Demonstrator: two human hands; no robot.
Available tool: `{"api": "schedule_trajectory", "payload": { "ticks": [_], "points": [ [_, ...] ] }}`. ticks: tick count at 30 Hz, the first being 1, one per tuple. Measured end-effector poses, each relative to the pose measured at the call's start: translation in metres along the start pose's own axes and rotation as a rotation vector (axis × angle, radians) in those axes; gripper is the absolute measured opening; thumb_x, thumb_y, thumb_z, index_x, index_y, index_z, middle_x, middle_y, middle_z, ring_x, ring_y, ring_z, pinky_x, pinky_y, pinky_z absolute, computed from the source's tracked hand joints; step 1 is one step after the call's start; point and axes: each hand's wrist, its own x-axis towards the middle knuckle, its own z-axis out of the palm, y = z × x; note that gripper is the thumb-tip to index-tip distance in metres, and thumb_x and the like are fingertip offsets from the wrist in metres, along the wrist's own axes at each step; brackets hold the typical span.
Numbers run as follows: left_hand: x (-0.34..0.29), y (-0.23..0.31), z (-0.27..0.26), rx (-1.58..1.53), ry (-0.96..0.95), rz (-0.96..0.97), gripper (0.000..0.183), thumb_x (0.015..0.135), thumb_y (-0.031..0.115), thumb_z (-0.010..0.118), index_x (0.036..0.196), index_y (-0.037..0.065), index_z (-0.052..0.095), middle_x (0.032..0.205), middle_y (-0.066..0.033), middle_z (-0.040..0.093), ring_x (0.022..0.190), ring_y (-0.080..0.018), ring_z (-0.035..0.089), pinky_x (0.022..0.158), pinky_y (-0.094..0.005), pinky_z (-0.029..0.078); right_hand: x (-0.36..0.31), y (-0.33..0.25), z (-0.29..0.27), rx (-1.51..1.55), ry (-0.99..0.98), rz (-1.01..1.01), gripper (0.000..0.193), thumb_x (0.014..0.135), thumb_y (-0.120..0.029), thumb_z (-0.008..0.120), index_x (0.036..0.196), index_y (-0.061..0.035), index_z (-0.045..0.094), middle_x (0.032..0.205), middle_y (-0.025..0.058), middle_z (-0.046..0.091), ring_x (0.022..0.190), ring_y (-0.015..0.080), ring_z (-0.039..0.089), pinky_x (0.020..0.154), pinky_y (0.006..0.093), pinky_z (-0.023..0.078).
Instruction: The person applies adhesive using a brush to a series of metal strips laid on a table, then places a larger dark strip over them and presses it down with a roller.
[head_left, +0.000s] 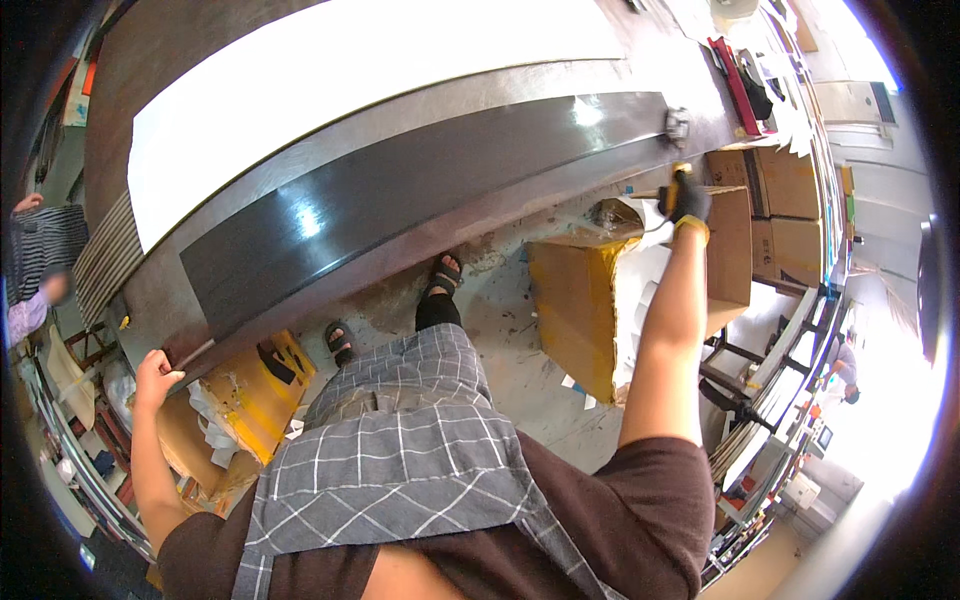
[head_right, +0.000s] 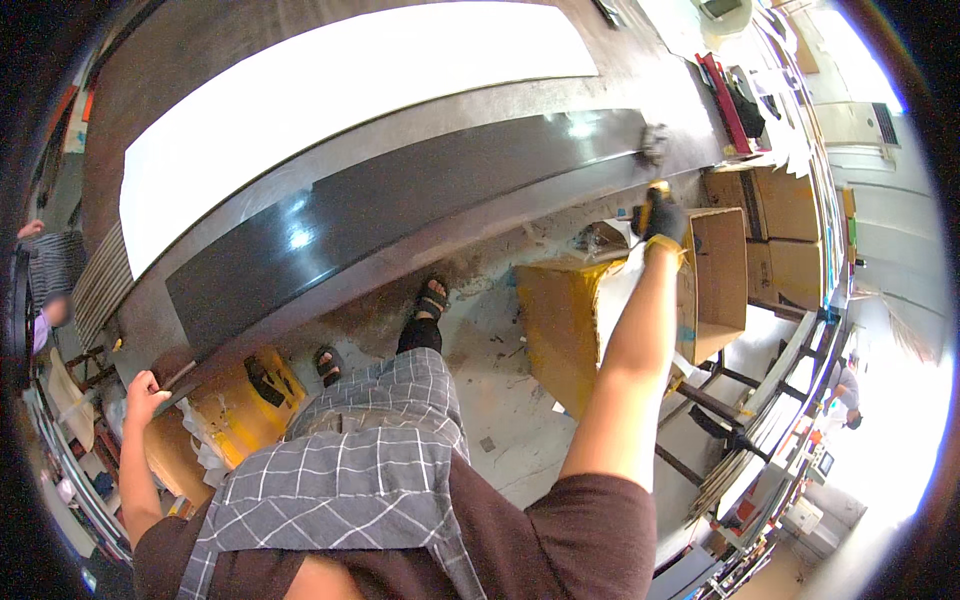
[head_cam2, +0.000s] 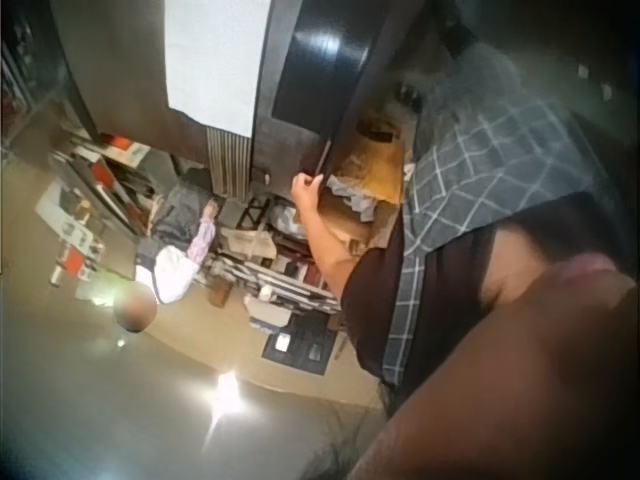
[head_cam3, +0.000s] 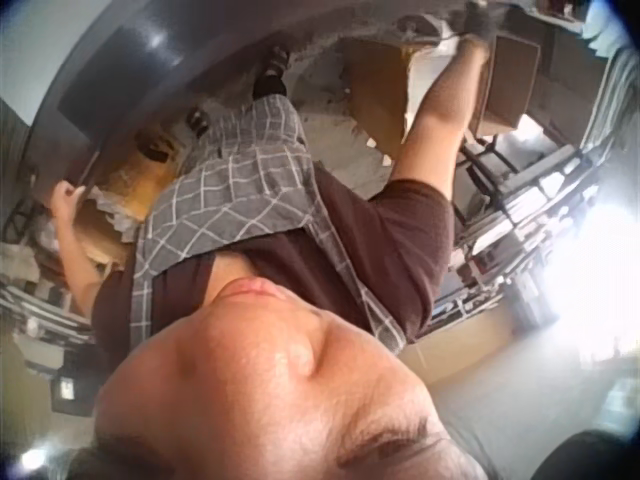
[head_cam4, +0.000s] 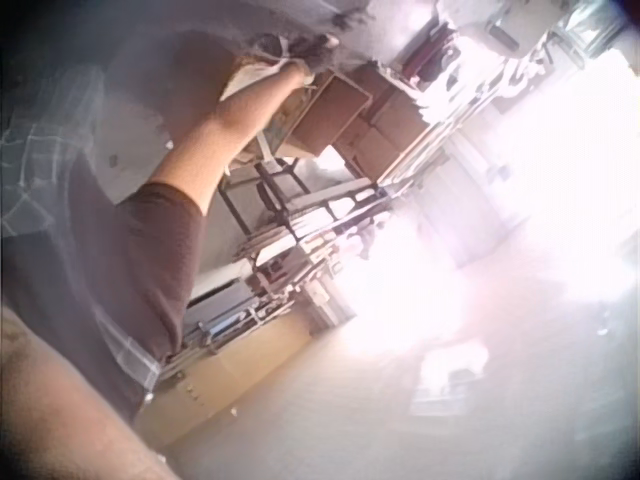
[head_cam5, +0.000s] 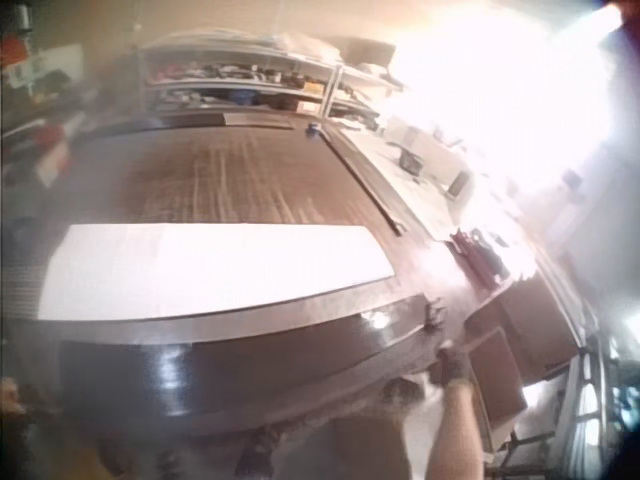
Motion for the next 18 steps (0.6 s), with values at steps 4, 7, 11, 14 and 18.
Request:
{"api": "schedule_trajectory", "payload": {
  "ticks": [4, 7, 11, 14, 18],
  "points": [
    [-0.020, -0.018, 0.003, 0.068, 0.003, -0.006, 0.041, 0.059, 0.005, 0.078, 0.067, 0.002, 0.038, 0.069, -0.0077, 0.040, 0.063, -0.0253, 0.042, 0.060, -0.0351, 0.038, -0.017, -0.056, 0.007, 0.516, -0.097, 0.263, 0.032, 0.084, -0.034, 0.070, 0.096, -0.0065, 0.061, 0.077, 0.0109, 0.060, 0.059, 0.0232, 0.060, 0.047, 0.0328, 0.047],
    [-0.023, -0.014, 0.004, 0.058, 0.006, -0.013, 0.041, 0.060, 0.008, 0.079, 0.067, 0.002, 0.039, 0.069, -0.0081, 0.041, 0.064, -0.0241, 0.043, 0.059, -0.0349, 0.038, -0.108, -0.026, 0.040, -0.058, -0.302, -0.424, 0.033, 0.086, -0.033, 0.068, 0.106, -0.0074, 0.059, 0.087, 0.0150, 0.064, 0.072, 0.0294, 0.063, 0.059, 0.0386, 0.050],
    [-0.026, -0.014, 0.006, 0.011, 0.022, 0.041, 0.041, 0.061, 0.010, 0.079, 0.067, 0.002, 0.039, 0.070, -0.0081, 0.041, 0.064, -0.0220, 0.044, 0.059, -0.0336, 0.038, -0.386, -0.100, 0.132, -0.129, -0.748, -0.567, 0.042, 0.087, -0.031, 0.066, 0.123, -0.0114, 0.056, 0.102, 0.0190, 0.067, 0.093, 0.0364, 0.066, 0.078, 0.0443, 0.051],
    [-0.015, -0.006, 0.004, -0.017, 0.019, 0.104, 0.041, 0.062, 0.010, 0.079, 0.068, 0.002, 0.039, 0.070, -0.0078, 0.041, 0.064, -0.0212, 0.045, 0.059, -0.0331, 0.039, -0.515, -0.135, 0.201, -0.350, -1.052, -0.654, 0.040, 0.087, -0.042, 0.060, 0.117, -0.0147, 0.060, 0.096, 0.0197, 0.068, 0.088, 0.0394, 0.066, 0.075, 0.0496, 0.050],
    [-0.009, 0.004, -0.001, 0.039, 0.006, 0.139, 0.041, 0.062, 0.013, 0.078, 0.068, 0.002, 0.040, 0.070, -0.0101, 0.043, 0.064, -0.0251, 0.046, 0.059, -0.0356, 0.039, -0.536, -0.158, 0.212, -0.239, -1.061, -0.759, 0.045, 0.088, -0.042, 0.061, 0.123, -0.0150, 0.057, 0.096, 0.0187, 0.068, 0.088, 0.0368, 0.066, 0.073, 0.0447, 0.051]
  ]
}}
